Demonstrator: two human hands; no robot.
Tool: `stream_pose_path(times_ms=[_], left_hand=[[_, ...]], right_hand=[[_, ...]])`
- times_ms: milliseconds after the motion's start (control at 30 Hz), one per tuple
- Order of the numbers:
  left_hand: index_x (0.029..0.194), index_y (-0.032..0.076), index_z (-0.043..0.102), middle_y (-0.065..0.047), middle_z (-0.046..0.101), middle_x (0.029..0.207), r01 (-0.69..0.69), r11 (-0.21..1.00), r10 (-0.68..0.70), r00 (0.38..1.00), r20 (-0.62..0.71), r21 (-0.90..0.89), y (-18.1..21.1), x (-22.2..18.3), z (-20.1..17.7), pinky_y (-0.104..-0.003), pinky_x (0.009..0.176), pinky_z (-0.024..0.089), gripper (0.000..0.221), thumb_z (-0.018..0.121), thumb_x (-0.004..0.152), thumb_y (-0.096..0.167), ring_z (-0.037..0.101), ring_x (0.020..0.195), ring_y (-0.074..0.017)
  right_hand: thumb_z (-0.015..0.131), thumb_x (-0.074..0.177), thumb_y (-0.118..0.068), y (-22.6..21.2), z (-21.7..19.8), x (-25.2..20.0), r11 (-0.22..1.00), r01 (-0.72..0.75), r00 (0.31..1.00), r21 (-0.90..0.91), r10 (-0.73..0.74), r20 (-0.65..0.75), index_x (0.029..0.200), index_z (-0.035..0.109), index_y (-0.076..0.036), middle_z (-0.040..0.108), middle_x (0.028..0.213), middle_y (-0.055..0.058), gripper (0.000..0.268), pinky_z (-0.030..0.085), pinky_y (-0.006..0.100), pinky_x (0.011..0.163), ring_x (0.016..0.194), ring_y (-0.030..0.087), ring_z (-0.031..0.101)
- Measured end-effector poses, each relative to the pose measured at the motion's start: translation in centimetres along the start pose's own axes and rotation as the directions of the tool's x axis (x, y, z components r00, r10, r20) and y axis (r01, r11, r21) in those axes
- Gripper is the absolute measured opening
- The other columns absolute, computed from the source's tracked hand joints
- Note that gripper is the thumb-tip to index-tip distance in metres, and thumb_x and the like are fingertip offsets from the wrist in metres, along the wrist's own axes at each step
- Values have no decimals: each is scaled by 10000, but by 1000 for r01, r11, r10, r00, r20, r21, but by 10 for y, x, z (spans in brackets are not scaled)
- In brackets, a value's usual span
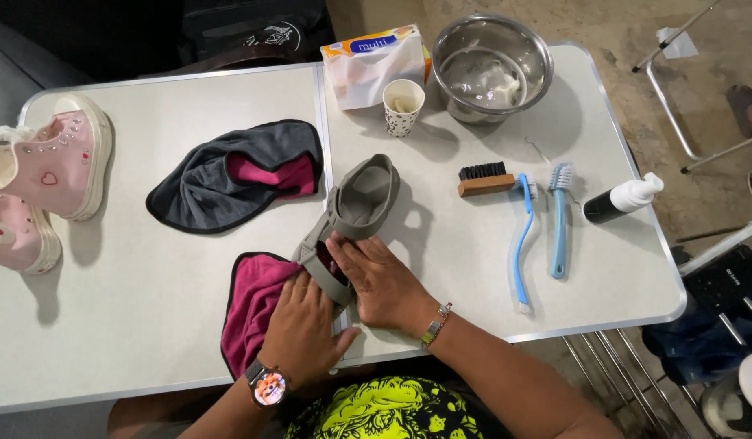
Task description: A person is cleaning a grey sandal by wiping it thoroughly with a pink cloth on a white table.
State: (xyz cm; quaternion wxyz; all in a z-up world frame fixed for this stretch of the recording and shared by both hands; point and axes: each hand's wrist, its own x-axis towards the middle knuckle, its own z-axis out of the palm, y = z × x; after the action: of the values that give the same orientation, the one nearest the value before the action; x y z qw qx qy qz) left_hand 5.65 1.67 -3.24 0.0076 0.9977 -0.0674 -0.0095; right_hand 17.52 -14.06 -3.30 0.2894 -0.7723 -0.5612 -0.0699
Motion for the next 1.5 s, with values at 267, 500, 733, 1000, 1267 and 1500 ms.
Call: stream_pose_path(times_ms=[267,500,733,1000,1267,1500], left_hand=[[1249,17,656,-195,646,1242,117,984,-117,993,-6,132,-2,9,13,-560,1063,409,714,580,889,628,530,1289,-387],[986,28,734,-171,720,1198,-38,995,10,961,-277,-95,-16,-12,14,-597,1012,443,395,671,921,412,587,1247,-394],[967,115,780,-71,732,1256,-185,934,54,919,-391,-305,-41,-24,26,-661,1056,398,151,773,864,224,610,1293,-315],[923,141,800,5,767,1178,-292,846,120,920,-374,-447,-62,-24,20,-568,1109,330,134,818,830,237,654,1222,-275],[1115,107,750,-44,723,1264,-415,844,346,906,-245,-341,-79,-19,11,-565,1043,353,274,677,950,314,548,1317,-339],[1062,15,682,-195,678,1161,-500,829,533,841,87,-250,-75,-5,-17,-577,1196,255,455,620,958,454,519,1268,-431]], right_hand=[[506,825,-7,1,-1,0,999,-37,999,-36,38,16,1599,202,2,527,1472,182,832,409,507,1102,1206,354,527],[549,767,-19,2,4,-5,991,-64,997,-117,68,30,1603,233,-21,527,1547,140,894,407,426,925,1167,294,591],[531,784,51,-13,-6,-10,986,14,1000,-165,-16,-10,1527,393,17,619,1422,196,757,301,544,1190,1371,366,533],[388,936,5,-26,-45,-39,960,271,777,-69,-261,-573,1116,685,-90,661,877,-58,360,381,241,479,653,70,489],[631,892,-246,57,-76,-18,682,-595,769,426,637,56,1348,592,-85,567,1414,113,485,401,381,1152,1350,257,520],[590,911,-399,65,-54,-32,755,-408,849,514,521,-91,1316,573,-96,579,1285,126,506,466,426,1062,1214,283,569]])
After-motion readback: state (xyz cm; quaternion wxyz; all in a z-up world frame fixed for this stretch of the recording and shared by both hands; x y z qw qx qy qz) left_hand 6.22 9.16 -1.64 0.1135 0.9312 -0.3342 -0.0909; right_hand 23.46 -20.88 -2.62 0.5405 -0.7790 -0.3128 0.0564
